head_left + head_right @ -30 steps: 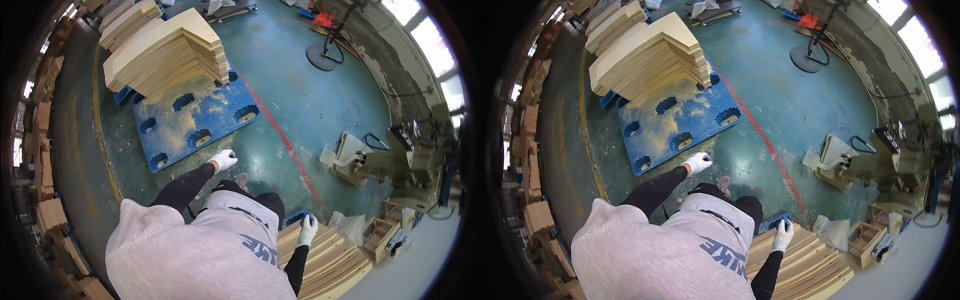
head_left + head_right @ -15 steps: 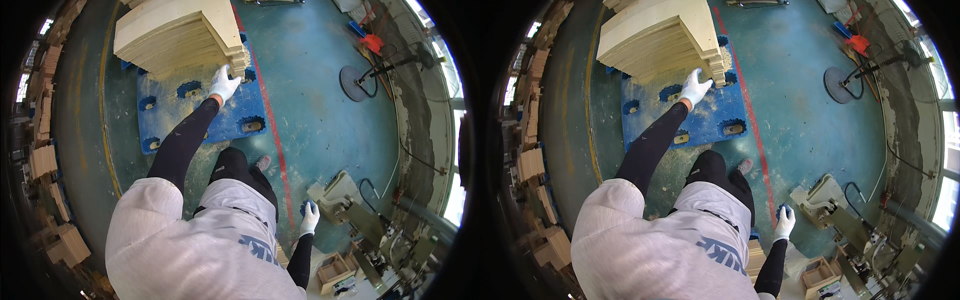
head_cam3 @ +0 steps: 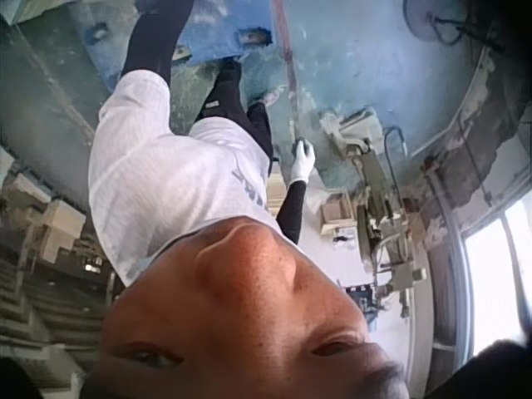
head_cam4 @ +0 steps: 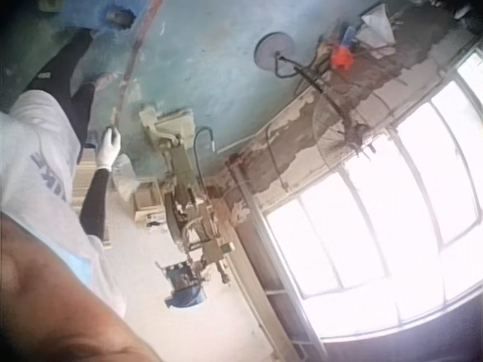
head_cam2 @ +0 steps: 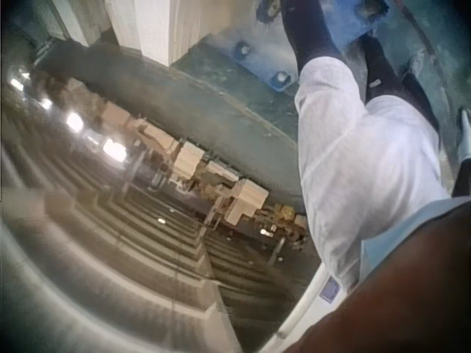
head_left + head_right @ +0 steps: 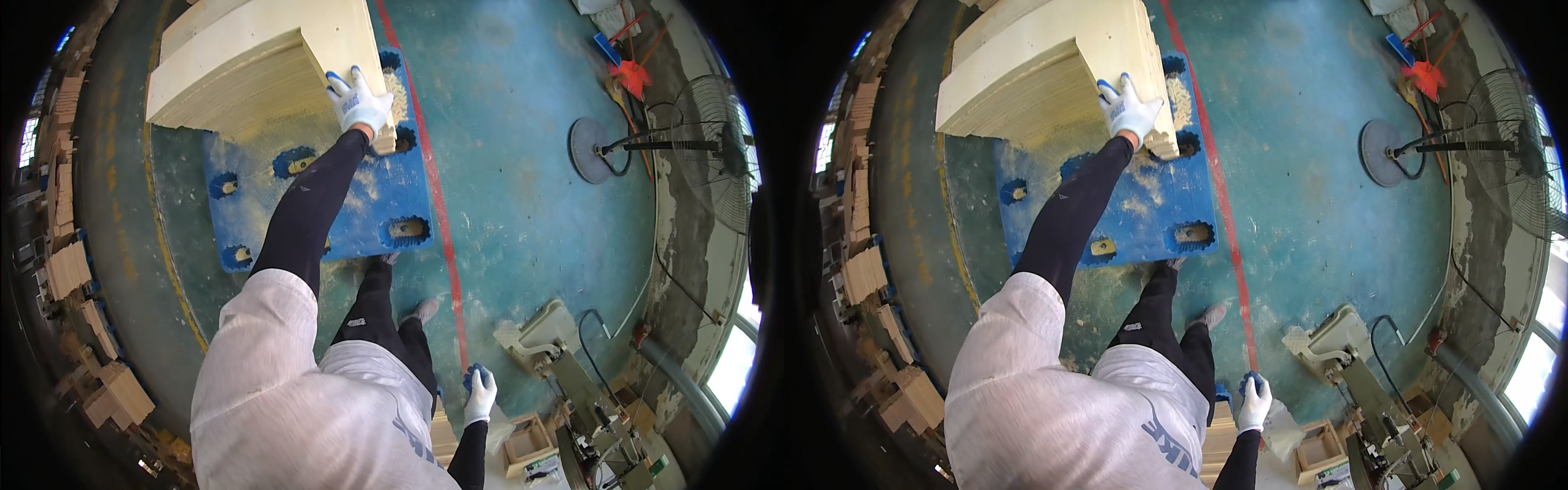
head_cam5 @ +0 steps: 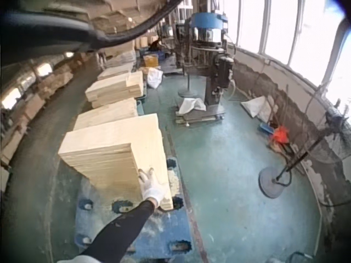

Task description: The person places a wooden board onto a machine which fastens metal hardware into pre-drilled holes. The person picks up the board from a stack, positions it under the machine for several cycles, then places the finished board onto a separate stack.

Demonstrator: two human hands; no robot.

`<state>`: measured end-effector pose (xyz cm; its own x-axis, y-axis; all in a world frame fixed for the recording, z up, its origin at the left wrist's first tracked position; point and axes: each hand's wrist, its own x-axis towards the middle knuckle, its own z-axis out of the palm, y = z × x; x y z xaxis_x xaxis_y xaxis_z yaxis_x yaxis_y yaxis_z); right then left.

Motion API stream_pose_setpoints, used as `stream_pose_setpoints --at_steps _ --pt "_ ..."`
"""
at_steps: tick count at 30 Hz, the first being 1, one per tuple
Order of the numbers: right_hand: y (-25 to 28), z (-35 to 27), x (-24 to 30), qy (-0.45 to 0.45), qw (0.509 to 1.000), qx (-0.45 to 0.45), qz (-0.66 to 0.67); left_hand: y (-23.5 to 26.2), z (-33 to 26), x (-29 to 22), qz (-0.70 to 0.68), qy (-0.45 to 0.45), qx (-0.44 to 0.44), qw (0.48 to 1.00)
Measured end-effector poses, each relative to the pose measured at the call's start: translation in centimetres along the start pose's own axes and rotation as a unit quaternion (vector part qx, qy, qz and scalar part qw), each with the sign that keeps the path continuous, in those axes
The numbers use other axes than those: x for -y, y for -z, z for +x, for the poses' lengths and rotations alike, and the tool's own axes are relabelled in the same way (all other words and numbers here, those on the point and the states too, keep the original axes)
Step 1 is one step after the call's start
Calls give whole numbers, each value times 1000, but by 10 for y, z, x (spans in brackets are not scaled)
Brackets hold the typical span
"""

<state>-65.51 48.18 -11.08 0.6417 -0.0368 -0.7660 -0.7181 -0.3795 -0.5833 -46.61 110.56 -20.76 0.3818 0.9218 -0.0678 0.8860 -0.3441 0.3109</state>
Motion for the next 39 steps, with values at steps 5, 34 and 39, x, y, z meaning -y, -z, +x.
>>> stream_pose_setpoints --at_steps 5,34,39 --pt "-57 54 79 158 980 69 -101 50 -36 25 -5 0 9 1000" --pt "159 -24 36 468 769 132 -416 209 -507 -31 70 -634 165 752" --pt "224 -65 -9 441 786 21 -432 172 -495 -103 152 -758 208 599"
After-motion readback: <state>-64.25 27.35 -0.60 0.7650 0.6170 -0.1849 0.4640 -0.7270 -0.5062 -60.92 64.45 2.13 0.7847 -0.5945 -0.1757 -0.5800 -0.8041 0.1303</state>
